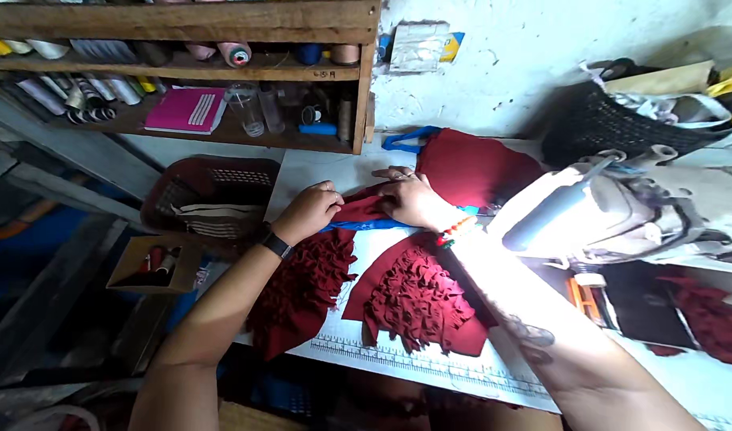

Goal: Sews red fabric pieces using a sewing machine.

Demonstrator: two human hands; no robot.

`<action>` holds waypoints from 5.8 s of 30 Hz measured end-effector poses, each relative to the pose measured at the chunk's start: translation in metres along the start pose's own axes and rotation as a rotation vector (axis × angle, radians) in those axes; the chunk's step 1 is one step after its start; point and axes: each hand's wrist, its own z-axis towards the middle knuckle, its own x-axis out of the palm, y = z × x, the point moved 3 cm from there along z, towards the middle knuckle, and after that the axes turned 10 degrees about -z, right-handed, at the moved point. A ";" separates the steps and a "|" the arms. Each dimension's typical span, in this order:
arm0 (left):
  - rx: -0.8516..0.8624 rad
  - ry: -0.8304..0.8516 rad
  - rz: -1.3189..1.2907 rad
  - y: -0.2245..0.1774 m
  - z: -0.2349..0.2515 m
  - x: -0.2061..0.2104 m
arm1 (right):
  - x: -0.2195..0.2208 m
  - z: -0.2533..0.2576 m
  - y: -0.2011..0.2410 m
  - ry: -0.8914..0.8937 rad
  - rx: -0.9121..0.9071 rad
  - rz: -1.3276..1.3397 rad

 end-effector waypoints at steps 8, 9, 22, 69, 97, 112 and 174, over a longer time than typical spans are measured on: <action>0.028 0.020 0.073 0.000 0.003 -0.019 | -0.024 -0.006 0.022 -0.100 -0.042 0.108; 0.023 0.013 0.092 -0.006 0.004 -0.027 | -0.025 0.003 0.020 -0.152 -0.048 0.149; -0.093 -0.028 0.646 -0.106 -0.047 -0.151 | -0.079 -0.006 0.118 -0.374 -0.132 0.132; -0.135 -0.025 -0.845 -0.147 -0.139 0.064 | -0.125 -0.170 0.151 -0.161 0.165 0.773; -0.649 -0.069 0.194 -0.079 -0.163 0.021 | 0.015 -0.061 0.049 -0.029 0.268 0.008; -0.251 0.023 0.363 0.061 0.046 -0.006 | -0.032 -0.205 0.112 -0.105 -0.020 0.198; -0.258 0.019 0.023 -0.102 -0.068 0.078 | -0.059 -0.277 0.007 0.009 0.609 -0.061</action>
